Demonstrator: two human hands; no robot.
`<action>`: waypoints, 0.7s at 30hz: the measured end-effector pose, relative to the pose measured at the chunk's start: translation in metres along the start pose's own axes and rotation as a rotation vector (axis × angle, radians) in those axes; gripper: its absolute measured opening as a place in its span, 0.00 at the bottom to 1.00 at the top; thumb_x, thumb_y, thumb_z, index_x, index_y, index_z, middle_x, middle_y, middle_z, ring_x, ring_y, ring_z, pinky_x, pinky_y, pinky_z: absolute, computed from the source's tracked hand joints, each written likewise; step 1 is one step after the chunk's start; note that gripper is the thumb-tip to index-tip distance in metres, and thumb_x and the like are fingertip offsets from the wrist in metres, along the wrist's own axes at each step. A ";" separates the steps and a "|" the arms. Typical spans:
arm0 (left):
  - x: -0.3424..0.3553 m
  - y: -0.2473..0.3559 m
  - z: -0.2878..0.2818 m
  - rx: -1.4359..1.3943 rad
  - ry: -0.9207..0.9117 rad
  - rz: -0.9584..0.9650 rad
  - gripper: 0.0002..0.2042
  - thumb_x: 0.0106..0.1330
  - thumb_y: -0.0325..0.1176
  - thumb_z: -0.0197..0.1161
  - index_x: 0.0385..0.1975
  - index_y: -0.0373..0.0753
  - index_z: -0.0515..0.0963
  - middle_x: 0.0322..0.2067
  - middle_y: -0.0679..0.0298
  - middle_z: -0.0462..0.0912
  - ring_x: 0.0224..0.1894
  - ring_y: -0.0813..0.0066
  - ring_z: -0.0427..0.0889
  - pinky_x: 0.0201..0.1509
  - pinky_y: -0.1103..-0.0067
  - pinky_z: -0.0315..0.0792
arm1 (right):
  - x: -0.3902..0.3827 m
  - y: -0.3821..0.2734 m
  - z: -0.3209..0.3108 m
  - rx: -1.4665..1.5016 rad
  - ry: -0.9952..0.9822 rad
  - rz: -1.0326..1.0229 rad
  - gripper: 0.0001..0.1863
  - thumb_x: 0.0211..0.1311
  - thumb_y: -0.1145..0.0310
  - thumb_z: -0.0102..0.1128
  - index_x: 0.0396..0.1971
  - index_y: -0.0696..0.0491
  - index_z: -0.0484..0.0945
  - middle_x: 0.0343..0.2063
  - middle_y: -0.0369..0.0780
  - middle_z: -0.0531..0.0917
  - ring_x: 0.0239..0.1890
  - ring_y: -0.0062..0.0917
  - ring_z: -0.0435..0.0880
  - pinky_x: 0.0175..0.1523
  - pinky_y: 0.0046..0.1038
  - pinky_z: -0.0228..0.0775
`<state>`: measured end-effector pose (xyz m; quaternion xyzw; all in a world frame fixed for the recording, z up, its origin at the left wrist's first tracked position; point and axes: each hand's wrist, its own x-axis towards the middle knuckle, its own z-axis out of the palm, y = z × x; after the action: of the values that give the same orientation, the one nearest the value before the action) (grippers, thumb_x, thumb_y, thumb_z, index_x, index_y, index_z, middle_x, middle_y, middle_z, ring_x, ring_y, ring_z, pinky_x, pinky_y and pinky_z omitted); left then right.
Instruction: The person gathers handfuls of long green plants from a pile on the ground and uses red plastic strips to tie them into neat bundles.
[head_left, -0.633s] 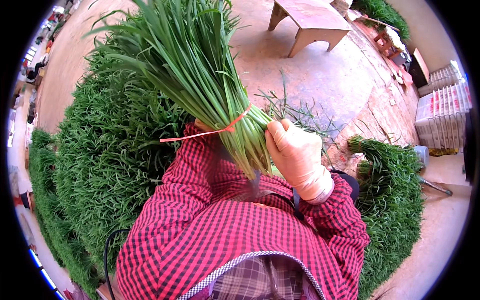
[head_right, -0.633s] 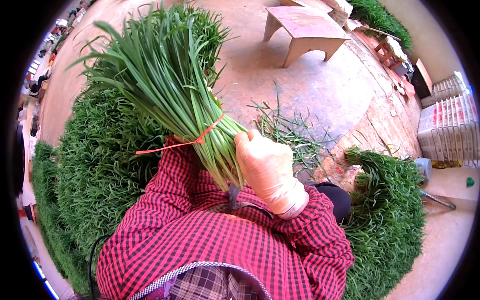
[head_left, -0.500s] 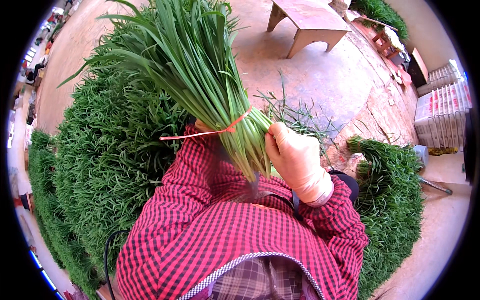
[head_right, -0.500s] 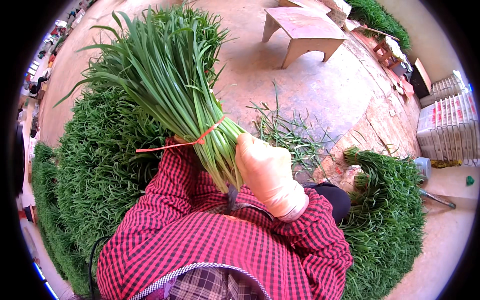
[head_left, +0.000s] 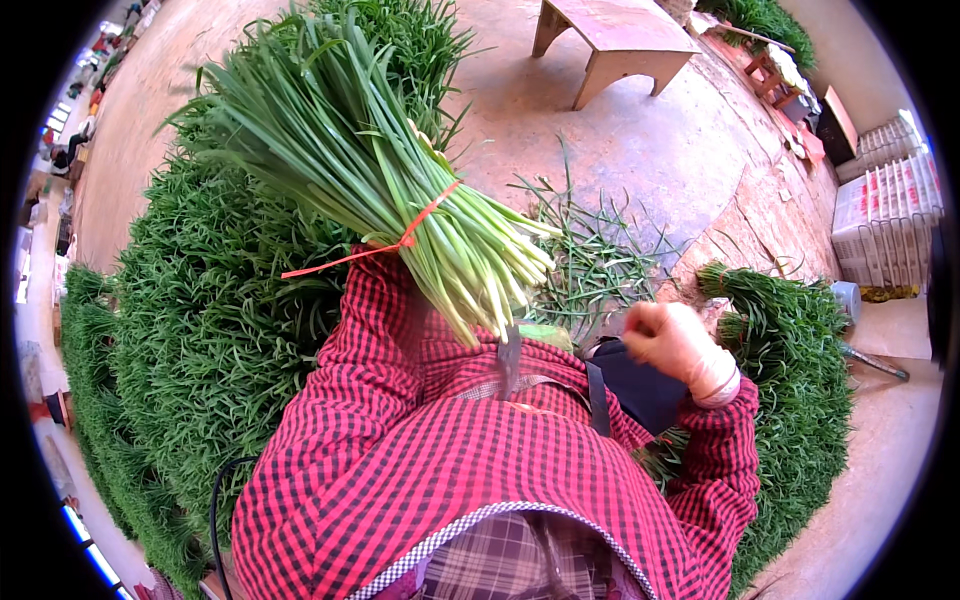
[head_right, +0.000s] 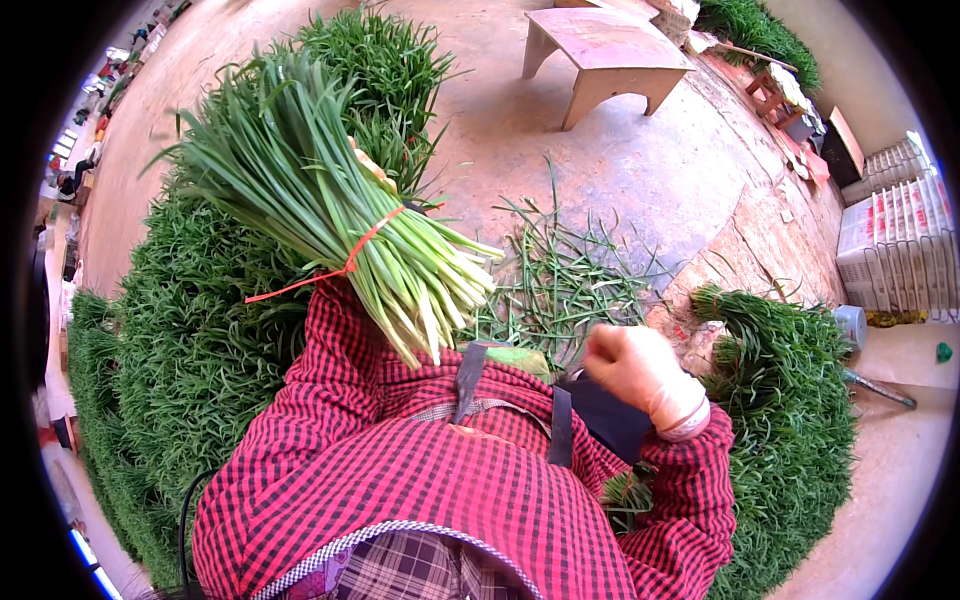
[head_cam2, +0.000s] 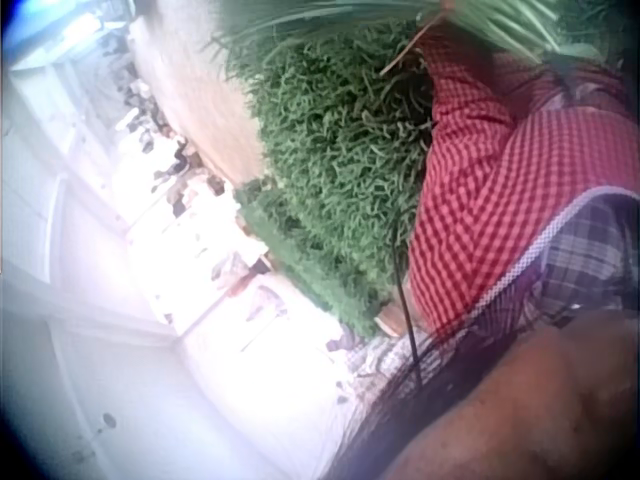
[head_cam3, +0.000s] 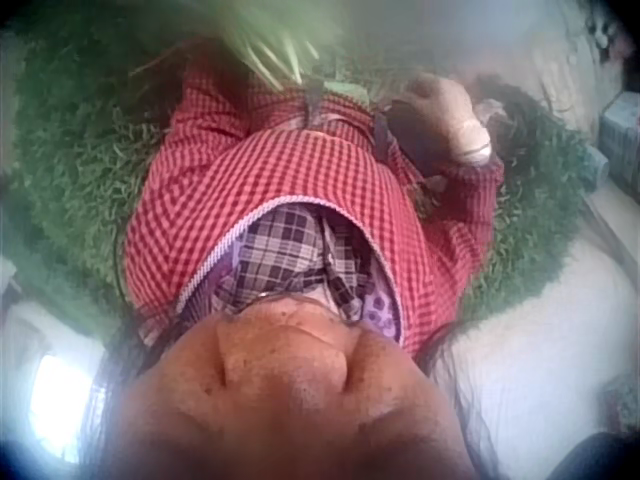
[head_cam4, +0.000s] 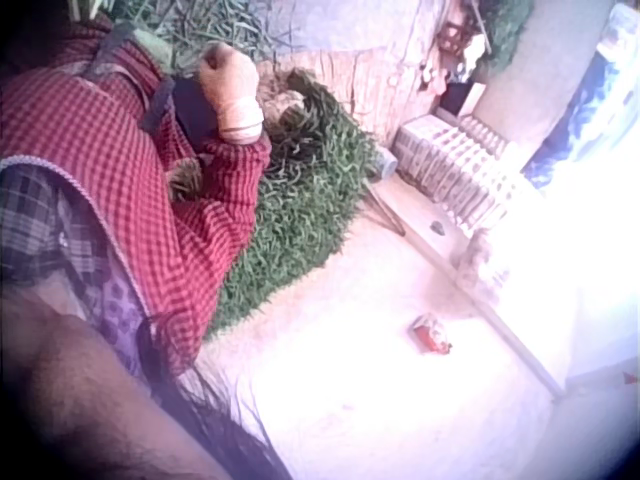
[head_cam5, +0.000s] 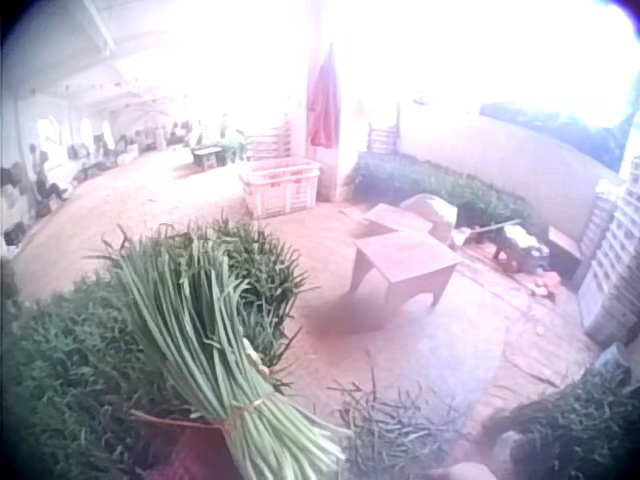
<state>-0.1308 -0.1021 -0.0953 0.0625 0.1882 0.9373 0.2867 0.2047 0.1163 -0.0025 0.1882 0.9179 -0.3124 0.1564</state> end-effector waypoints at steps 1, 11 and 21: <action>0.000 0.000 -0.001 -0.003 -0.002 -0.002 0.29 0.70 0.56 0.50 0.62 0.42 0.68 0.55 0.58 0.77 0.53 0.58 0.78 0.57 0.57 0.75 | -0.001 0.009 0.003 -0.244 0.133 0.077 0.11 0.54 0.59 0.65 0.30 0.51 0.80 0.21 0.42 0.83 0.25 0.35 0.85 0.33 0.36 0.76; -0.008 -0.013 0.001 -0.015 -0.001 -0.051 0.29 0.70 0.56 0.50 0.62 0.42 0.68 0.56 0.58 0.76 0.54 0.58 0.78 0.58 0.56 0.74 | 0.058 -0.111 0.005 0.441 0.168 -0.271 0.09 0.60 0.65 0.66 0.29 0.53 0.76 0.16 0.38 0.78 0.17 0.26 0.77 0.25 0.29 0.68; -0.011 0.001 -0.008 -0.045 -0.004 -0.026 0.29 0.70 0.56 0.51 0.63 0.42 0.67 0.56 0.58 0.76 0.54 0.57 0.77 0.59 0.55 0.73 | 0.010 -0.062 0.004 0.660 -0.168 -0.052 0.09 0.61 0.67 0.66 0.30 0.56 0.77 0.17 0.33 0.76 0.18 0.14 0.73 0.23 0.21 0.65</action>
<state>-0.1241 -0.1111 -0.1025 0.0556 0.1673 0.9373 0.3006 0.1691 0.0707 0.0229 0.1787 0.7558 -0.6108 0.1541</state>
